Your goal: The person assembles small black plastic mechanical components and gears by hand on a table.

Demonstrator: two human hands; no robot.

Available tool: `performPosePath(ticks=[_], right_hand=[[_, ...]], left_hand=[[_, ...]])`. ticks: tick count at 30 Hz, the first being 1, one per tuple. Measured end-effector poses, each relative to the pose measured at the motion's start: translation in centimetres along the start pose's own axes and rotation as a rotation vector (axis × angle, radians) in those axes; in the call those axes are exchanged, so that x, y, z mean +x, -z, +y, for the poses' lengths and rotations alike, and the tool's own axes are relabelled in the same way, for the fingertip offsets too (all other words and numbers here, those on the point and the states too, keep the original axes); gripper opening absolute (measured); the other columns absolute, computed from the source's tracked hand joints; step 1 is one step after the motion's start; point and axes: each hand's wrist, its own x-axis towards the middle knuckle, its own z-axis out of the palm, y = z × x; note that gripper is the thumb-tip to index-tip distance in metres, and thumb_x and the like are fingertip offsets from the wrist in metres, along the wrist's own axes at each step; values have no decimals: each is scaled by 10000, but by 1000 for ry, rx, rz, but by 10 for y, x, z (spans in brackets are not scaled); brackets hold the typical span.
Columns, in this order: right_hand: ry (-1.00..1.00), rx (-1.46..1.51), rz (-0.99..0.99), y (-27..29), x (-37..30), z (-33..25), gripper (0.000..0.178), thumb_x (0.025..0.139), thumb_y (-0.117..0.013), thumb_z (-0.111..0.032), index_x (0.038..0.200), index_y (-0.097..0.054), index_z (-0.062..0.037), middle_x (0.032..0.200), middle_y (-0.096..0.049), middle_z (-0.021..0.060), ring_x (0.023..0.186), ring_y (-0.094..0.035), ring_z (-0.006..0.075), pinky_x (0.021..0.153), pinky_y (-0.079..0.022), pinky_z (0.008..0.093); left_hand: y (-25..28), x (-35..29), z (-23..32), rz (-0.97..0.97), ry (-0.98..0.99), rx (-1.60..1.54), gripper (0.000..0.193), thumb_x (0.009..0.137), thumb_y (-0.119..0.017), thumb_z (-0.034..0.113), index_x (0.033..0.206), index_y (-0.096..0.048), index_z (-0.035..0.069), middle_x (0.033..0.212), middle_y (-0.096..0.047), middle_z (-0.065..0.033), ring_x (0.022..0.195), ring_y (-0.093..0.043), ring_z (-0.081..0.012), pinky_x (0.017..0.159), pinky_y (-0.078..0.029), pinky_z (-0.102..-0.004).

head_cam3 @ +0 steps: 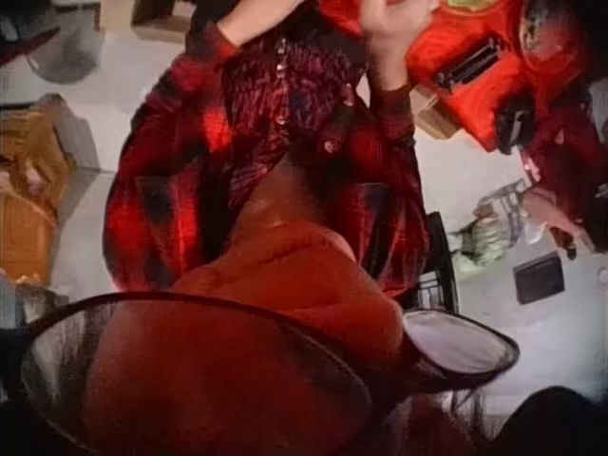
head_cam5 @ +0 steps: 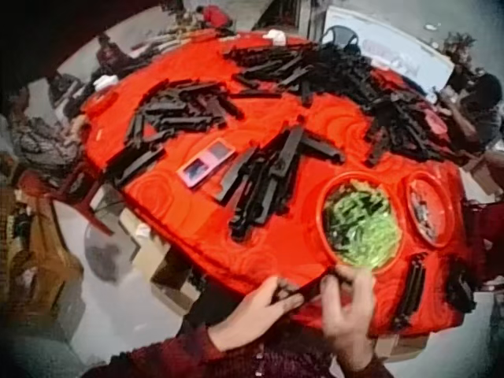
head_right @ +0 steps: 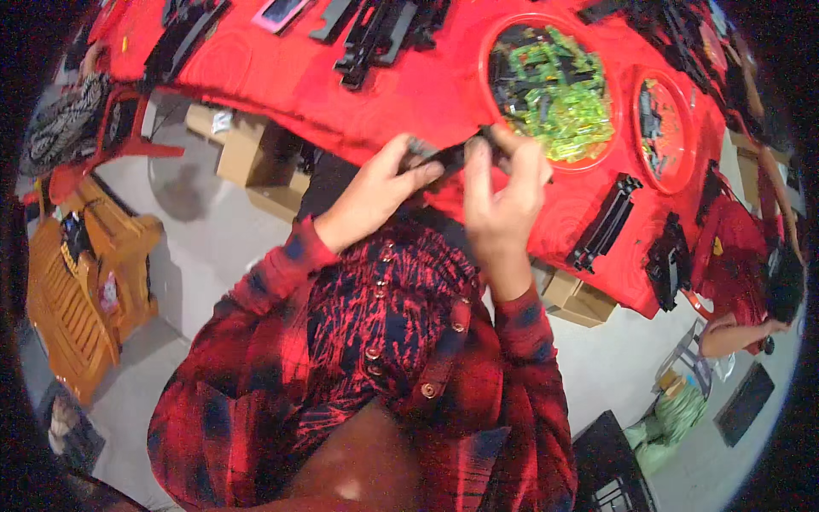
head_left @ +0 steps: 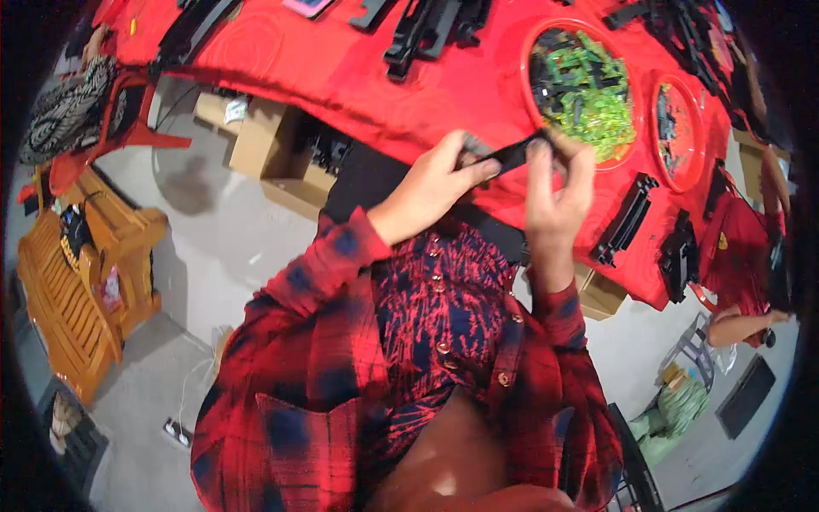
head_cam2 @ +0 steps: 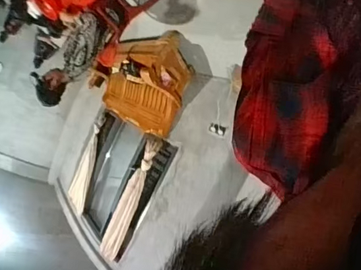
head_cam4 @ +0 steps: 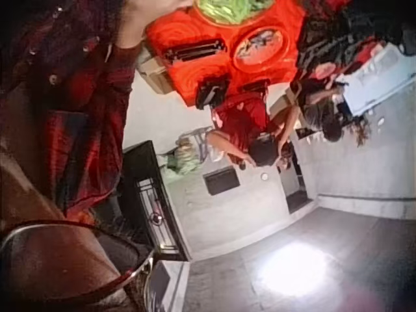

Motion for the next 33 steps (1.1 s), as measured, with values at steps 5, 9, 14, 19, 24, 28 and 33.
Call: performPosePath(ticks=[5,9,14,19,24,28,33], right_hand=[[-207,255,-63,7,16,-4,166,965,-637,-117,1080,-600,-3,983,-600,47,810,-562,86,731,-483,241],[-259,256,-165,6,25,2,157,989,-607,-138,1071,-588,-4,951,-583,19,795,-529,54,691,-453,216],[-230,297,-187,-3,24,6,156,995,-593,-131,1081,-589,-1,929,-585,13,831,-527,64,740,-446,221],[-280,352,-193,-5,26,15,167,995,-590,-129,1092,-591,7,948,-589,24,852,-533,82,782,-459,242],[-262,278,-181,-7,28,19,169,992,-592,-127,1092,-589,10,946,-591,24,847,-538,79,770,-460,236],[-285,305,-161,-18,20,23,157,985,-602,-115,1071,-581,15,939,-606,33,827,-567,80,748,-493,251],[-166,57,-324,-18,8,20,239,996,-576,-127,1183,-593,21,949,-657,88,822,-651,129,731,-525,277]], left_hand=[[9,-8,8,-214,-31,-213,344,1026,-540,340,1180,-567,34,960,-563,26,869,-499,-47,762,-432,-214],[17,-14,15,-238,58,-469,419,1053,-445,384,1249,-568,35,1010,-637,-17,882,-595,-84,800,-502,-247],[20,-15,3,-182,71,-468,448,1055,-428,392,1297,-552,36,1027,-658,-34,887,-624,-101,815,-519,-255],[23,-14,4,-189,103,-469,434,1052,-439,385,1290,-556,41,1032,-663,-40,900,-632,-112,829,-518,-265],[23,-11,1,-185,86,-460,406,1043,-475,351,1289,-549,36,1058,-657,-53,913,-629,-118,833,-513,-260],[26,-19,5,-199,-21,-116,430,970,-629,256,1312,-522,18,1168,-608,-77,1034,-582,-117,903,-476,-272],[34,-26,-6,67,-241,526,521,846,-710,168,1286,-491,-5,1158,-558,-157,1103,-554,-273,963,-435,-373]])
